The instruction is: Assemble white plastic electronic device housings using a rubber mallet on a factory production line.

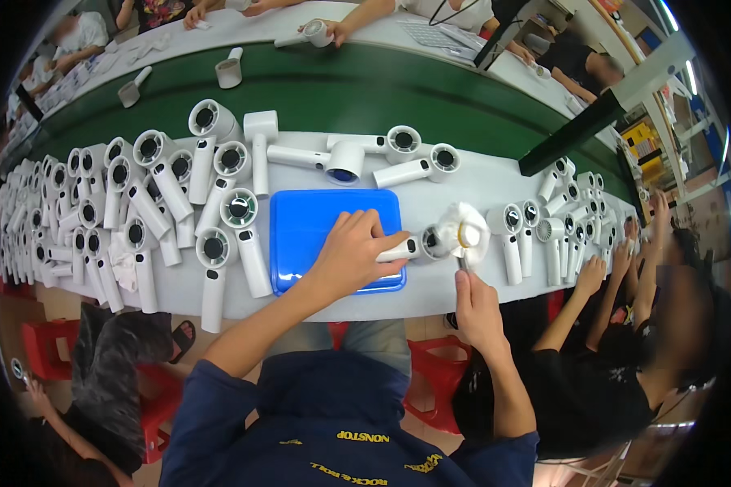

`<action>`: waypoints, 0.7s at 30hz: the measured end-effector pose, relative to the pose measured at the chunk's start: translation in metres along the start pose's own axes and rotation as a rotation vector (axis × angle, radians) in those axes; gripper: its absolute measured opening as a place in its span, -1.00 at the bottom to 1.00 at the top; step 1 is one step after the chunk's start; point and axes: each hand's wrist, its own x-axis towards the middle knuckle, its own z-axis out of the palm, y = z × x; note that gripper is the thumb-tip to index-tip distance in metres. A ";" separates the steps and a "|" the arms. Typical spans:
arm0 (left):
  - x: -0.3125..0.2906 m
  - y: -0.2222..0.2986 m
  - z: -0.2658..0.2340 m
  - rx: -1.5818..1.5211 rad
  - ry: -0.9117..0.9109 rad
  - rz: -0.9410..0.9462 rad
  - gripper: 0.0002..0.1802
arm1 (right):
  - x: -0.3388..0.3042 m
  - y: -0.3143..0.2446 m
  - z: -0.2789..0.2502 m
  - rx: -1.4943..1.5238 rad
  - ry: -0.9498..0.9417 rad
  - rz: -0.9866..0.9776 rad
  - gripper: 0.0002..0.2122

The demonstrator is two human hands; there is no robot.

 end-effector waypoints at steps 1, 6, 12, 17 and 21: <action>-0.003 -0.001 -0.001 0.002 -0.007 -0.010 -0.55 | 0.002 -0.015 -0.008 0.174 -0.114 0.176 -0.59; 0.000 0.003 -0.008 0.093 -0.007 0.038 -0.57 | 0.008 -0.018 -0.011 0.864 -0.021 0.236 -0.60; -0.006 0.021 -0.031 0.026 0.086 0.086 -0.50 | 0.012 -0.049 0.010 1.236 0.172 0.290 -0.64; -0.015 0.044 -0.059 0.066 0.240 0.261 -0.39 | -0.015 -0.063 0.014 1.553 0.059 0.171 -0.63; -0.018 0.048 -0.060 0.060 0.321 0.299 -0.41 | -0.028 -0.074 0.009 1.541 -0.058 -0.076 -0.52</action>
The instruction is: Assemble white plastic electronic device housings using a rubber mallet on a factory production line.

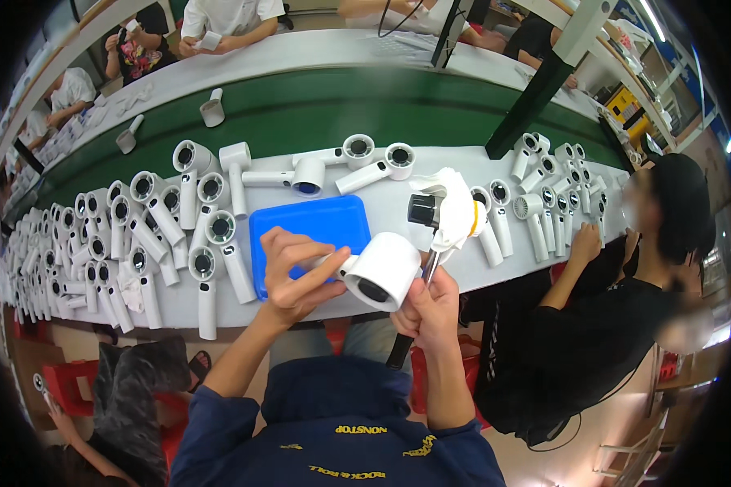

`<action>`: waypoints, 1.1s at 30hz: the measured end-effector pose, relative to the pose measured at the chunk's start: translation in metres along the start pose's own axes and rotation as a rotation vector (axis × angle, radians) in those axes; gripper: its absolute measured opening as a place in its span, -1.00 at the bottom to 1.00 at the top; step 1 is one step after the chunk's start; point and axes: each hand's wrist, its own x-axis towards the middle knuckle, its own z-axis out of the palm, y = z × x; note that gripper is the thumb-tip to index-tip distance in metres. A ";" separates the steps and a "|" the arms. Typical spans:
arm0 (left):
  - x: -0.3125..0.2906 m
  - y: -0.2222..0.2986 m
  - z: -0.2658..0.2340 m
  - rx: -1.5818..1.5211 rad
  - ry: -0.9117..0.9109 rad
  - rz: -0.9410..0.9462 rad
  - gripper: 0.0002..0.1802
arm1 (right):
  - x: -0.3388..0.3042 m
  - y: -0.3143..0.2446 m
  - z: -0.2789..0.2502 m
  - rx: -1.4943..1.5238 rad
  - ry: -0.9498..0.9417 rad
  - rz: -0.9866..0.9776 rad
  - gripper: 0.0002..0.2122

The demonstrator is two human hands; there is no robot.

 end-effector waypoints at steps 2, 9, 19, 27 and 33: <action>0.000 0.001 0.002 -0.013 0.058 -0.034 -0.40 | -0.001 -0.009 0.011 -0.031 0.002 -0.024 -0.53; 0.006 0.003 0.006 -0.013 0.130 -0.057 -0.35 | 0.005 -0.023 0.020 -0.052 0.011 -0.017 -0.59; -0.008 0.009 -0.013 -0.137 -0.086 -0.239 -0.31 | 0.022 -0.016 0.021 -0.189 0.231 0.217 -0.76; -0.062 0.008 -0.025 -0.535 -0.122 -0.690 -0.56 | 0.055 0.014 -0.047 -0.122 0.184 0.264 -0.83; -0.058 -0.012 -0.014 -1.026 -0.166 -0.999 -0.64 | 0.055 0.042 -0.099 -0.017 0.154 0.249 -0.84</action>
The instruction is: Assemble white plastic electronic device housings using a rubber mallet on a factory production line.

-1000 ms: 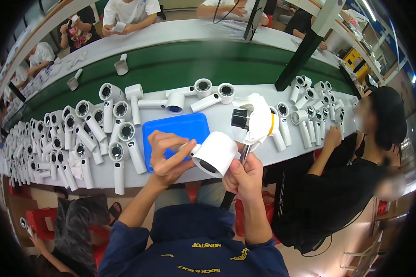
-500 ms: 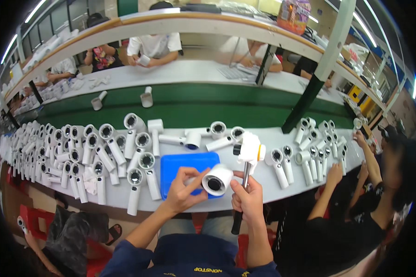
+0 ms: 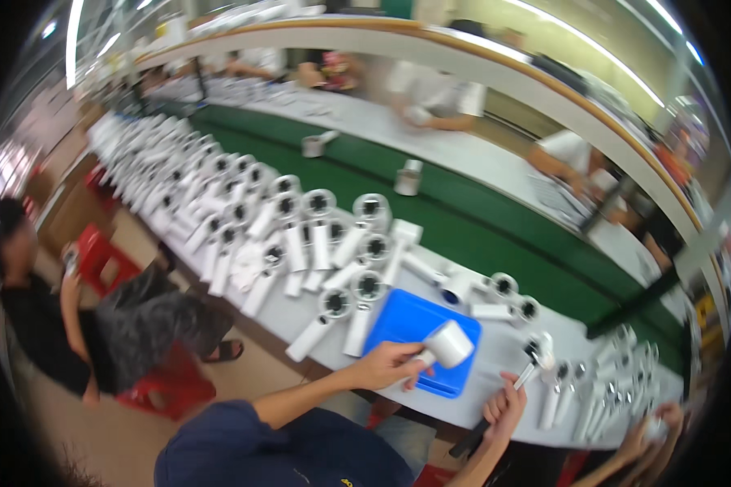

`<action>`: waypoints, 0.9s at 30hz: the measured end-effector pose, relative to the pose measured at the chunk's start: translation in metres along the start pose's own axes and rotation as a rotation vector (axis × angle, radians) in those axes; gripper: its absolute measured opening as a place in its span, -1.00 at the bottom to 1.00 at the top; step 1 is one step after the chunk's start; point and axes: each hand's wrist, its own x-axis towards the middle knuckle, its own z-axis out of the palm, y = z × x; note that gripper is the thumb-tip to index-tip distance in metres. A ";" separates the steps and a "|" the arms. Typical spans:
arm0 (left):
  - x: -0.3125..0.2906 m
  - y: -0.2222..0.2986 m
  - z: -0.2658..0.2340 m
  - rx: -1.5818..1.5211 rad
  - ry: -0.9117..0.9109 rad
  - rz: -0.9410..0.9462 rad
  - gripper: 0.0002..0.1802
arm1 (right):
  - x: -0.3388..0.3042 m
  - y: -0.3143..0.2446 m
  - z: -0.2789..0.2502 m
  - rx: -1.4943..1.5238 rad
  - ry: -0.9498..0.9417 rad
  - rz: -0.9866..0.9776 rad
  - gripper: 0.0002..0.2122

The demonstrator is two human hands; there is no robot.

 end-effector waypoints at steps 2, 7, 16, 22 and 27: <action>-0.003 0.008 0.002 0.016 0.012 0.008 -0.70 | 0.003 0.005 -0.012 0.058 -0.004 0.011 -0.81; -0.009 0.008 0.004 0.135 0.054 0.051 -0.66 | 0.011 0.016 -0.029 0.194 0.007 0.048 -0.79; -0.013 0.011 0.012 0.210 0.041 -0.016 -0.61 | -0.013 -0.006 0.030 -0.207 0.303 0.031 -0.67; -0.049 0.030 0.000 -0.041 -0.064 0.010 -0.61 | -0.012 -0.004 0.022 -0.191 0.376 0.039 -0.64; -0.123 0.110 -0.054 0.325 0.271 0.137 -0.61 | 0.011 0.013 -0.028 0.194 0.031 0.054 -0.73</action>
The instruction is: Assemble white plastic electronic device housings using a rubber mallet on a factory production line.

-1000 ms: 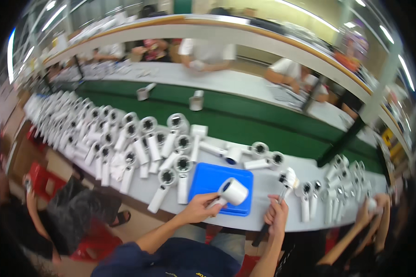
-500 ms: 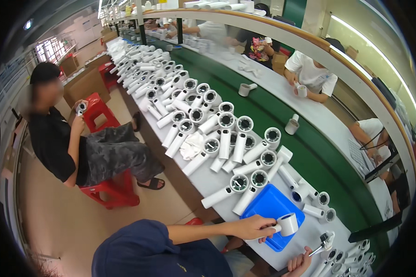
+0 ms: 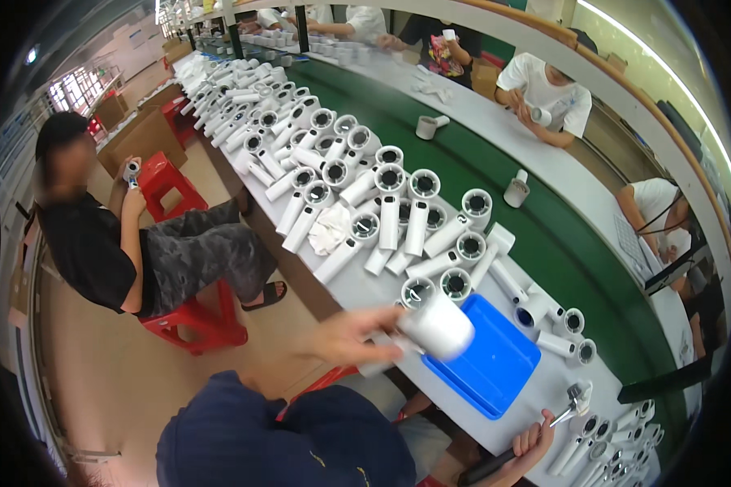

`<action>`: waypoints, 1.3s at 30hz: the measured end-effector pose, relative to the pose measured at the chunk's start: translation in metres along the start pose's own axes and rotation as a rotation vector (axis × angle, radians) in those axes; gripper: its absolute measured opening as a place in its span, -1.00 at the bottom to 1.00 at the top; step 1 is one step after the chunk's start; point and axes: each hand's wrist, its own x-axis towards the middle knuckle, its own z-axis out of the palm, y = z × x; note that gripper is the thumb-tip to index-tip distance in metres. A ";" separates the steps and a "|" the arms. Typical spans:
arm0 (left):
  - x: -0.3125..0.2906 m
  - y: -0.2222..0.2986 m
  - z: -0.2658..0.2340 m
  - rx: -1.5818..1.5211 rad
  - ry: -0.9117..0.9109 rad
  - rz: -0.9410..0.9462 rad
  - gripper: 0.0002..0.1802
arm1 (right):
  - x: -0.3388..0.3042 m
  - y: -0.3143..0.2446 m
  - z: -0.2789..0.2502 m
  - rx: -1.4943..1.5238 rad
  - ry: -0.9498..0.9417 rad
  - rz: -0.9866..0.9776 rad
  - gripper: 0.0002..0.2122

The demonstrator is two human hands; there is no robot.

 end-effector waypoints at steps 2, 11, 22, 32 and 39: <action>-0.008 0.007 -0.039 -0.032 0.203 -0.101 -0.59 | -0.001 -0.003 0.001 0.010 -0.018 -0.006 -0.72; 0.012 -0.034 -0.051 0.471 0.763 -0.166 -0.39 | 0.002 -0.004 0.000 0.081 -0.065 0.066 -0.75; 0.037 -0.067 -0.043 0.792 0.728 0.066 -0.36 | -0.003 -0.005 0.014 0.048 -0.139 0.053 -0.77; 0.021 -0.082 -0.043 0.675 0.735 0.001 -0.46 | -0.007 -0.009 0.021 -0.013 -0.145 0.059 -0.77; 0.033 -0.090 -0.038 0.453 0.735 0.105 -0.46 | -0.006 -0.008 0.024 0.017 -0.175 0.062 -0.78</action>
